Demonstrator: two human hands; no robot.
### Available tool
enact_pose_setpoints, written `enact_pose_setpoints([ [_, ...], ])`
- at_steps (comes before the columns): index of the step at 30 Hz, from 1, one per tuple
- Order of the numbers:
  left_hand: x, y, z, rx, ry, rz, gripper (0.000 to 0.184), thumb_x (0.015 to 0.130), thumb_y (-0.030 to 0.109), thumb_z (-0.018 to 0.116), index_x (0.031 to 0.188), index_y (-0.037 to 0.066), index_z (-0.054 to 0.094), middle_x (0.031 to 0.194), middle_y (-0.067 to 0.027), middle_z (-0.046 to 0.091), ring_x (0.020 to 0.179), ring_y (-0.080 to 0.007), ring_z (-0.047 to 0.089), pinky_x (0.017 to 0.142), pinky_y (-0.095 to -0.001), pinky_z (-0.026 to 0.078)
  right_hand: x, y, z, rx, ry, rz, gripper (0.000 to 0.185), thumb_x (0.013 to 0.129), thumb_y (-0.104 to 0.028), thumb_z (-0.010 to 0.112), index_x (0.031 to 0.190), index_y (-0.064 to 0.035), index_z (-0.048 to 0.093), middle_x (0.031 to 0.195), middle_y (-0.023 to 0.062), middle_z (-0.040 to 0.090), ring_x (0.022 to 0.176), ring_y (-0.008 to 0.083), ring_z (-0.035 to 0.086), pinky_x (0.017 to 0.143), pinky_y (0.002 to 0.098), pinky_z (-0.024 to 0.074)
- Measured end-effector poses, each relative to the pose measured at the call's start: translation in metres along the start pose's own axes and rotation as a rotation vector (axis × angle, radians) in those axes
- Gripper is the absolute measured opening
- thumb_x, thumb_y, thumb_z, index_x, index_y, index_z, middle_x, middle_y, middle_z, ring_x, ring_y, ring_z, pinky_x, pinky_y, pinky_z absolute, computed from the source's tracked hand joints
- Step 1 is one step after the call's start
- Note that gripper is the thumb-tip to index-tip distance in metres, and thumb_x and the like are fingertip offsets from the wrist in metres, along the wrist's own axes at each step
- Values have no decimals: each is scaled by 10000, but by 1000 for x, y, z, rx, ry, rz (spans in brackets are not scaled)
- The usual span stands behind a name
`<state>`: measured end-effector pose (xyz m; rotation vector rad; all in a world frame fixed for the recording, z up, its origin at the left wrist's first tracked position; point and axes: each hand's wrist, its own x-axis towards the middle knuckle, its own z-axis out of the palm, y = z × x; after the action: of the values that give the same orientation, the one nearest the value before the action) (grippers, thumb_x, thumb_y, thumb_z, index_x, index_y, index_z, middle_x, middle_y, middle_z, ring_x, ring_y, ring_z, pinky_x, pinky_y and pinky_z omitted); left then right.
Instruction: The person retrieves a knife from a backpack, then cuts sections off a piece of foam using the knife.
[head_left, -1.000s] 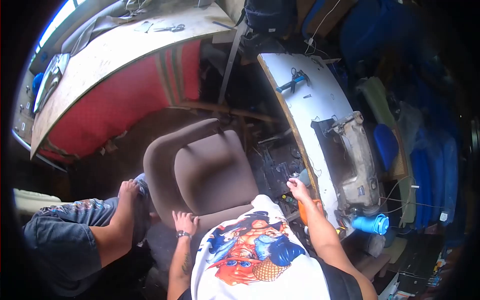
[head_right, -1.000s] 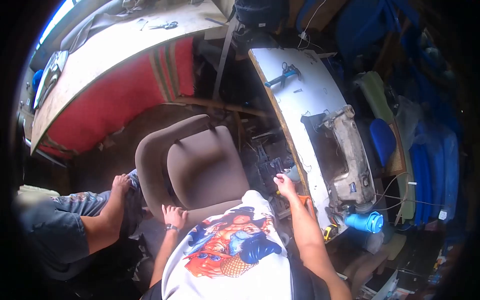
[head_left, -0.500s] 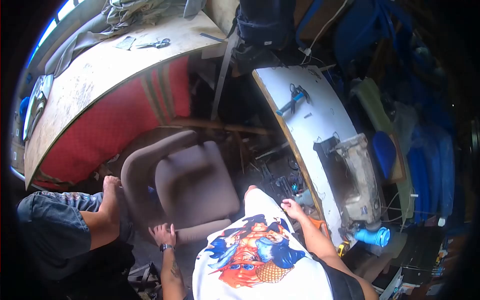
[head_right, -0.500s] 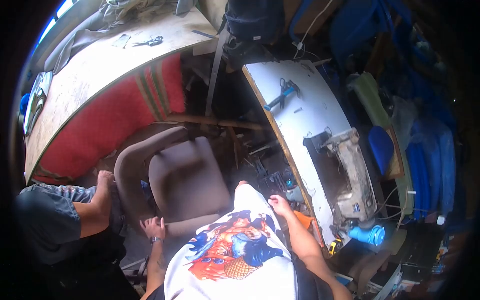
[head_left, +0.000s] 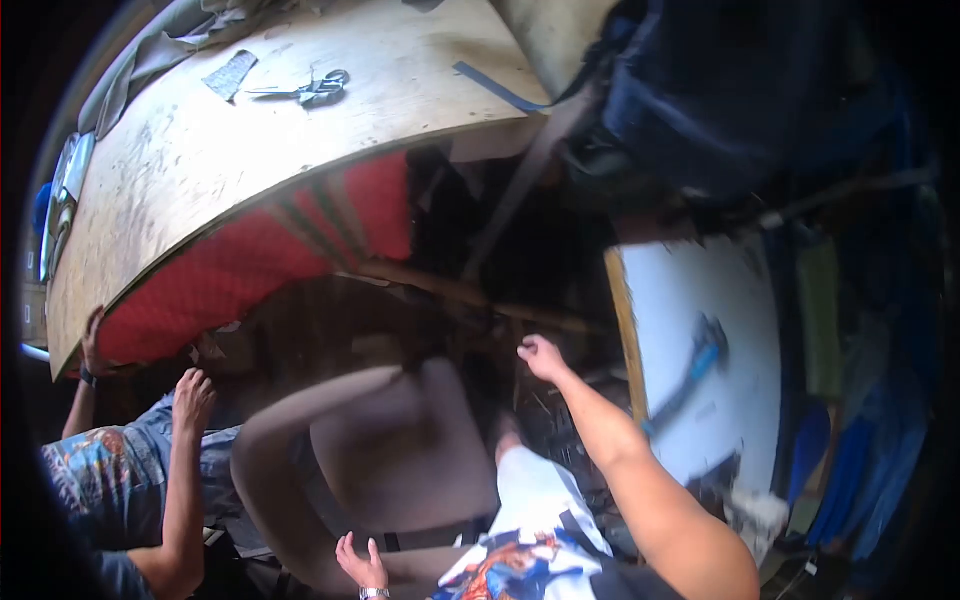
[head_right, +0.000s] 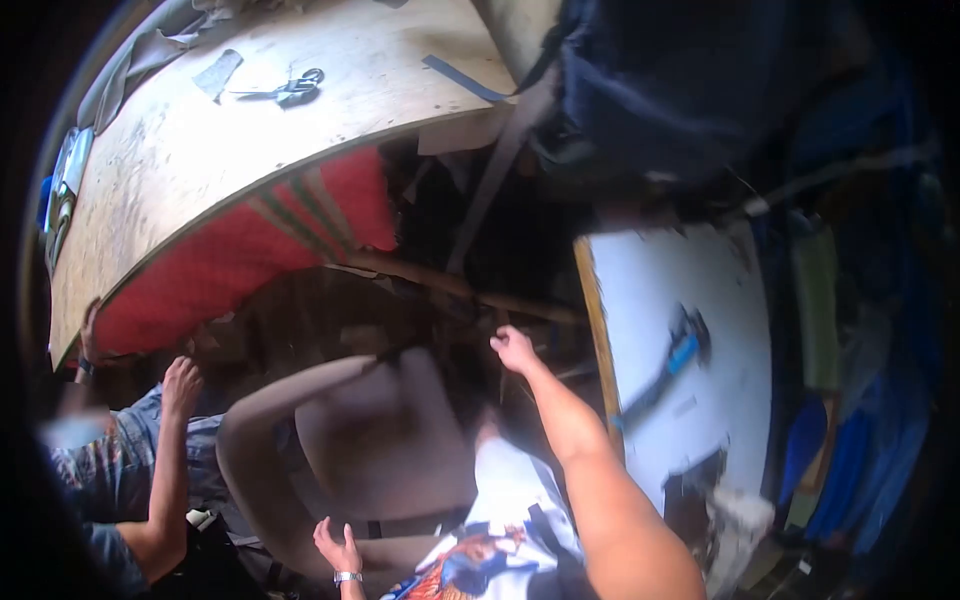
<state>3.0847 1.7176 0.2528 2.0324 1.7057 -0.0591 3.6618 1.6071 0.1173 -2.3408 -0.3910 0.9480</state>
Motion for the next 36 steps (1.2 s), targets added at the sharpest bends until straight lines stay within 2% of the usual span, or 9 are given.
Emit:
enact_pose_setpoints([
  [3,54,140,31,-47,96,221,589,789,253,706,1300,51,493,1377,-207,412,1291,-382,376,1072,-488,302,157,8,-24,-213,87,-50,426,863,-293,615,1189,-22,578,1162,205,624,1086,364,593,915,410,485],
  [6,131,215,83,-18,204,356,617,810,321,679,1334,74,466,1423,-188,385,1331,-385,338,1101,-509,251,301,65,-29,-341,143,-204,487,902,-361,555,1248,-19,550,1267,230,553,1198,371,514,1001,409,419],
  [10,189,238,143,226,127,221,571,853,473,541,1296,113,520,1378,-107,477,1333,-339,360,1128,-549,114,378,74,-58,-466,131,-413,453,883,-318,572,1260,-67,557,1276,192,564,1211,351,518,1028,419,416],
  [12,191,242,150,190,191,205,480,847,499,484,1099,127,653,1141,-74,630,1221,-328,473,1117,-561,121,435,75,-53,-754,166,-663,418,878,-285,570,1241,-78,579,1258,190,578,1208,342,527,1023,416,425],
  [14,192,228,140,219,180,251,464,845,500,445,993,131,685,1038,-65,648,1171,-315,493,1109,-565,137,452,80,-52,-860,117,-629,415,876,-280,570,1240,-81,580,1257,190,579,1205,342,529,1021,416,427],
  [18,193,222,133,178,205,229,495,806,528,428,891,123,699,948,-73,645,1104,-322,514,1093,-572,169,428,96,-44,-924,-27,-350,410,873,-270,569,1239,-86,582,1254,190,580,1200,341,534,1017,416,431],
  [26,198,224,140,167,224,168,552,824,582,408,887,118,699,935,-70,633,1127,-327,497,1093,-583,167,384,142,-38,-1065,-155,-16,402,867,-251,569,1237,-95,587,1249,190,583,1189,340,544,1009,417,440],
  [34,204,211,147,165,239,251,383,736,425,520,929,151,704,976,-45,655,1134,-294,522,1095,-556,173,279,190,-33,-1103,-123,273,396,861,-232,569,1235,-105,591,1243,191,587,1178,339,553,1002,417,448],
  [36,204,204,150,152,256,258,349,728,384,547,949,161,700,1014,-33,656,1152,-282,517,1098,-552,169,223,149,-43,-942,-74,440,399,856,-221,565,1240,-115,589,1238,189,590,1169,340,560,993,419,457],
])
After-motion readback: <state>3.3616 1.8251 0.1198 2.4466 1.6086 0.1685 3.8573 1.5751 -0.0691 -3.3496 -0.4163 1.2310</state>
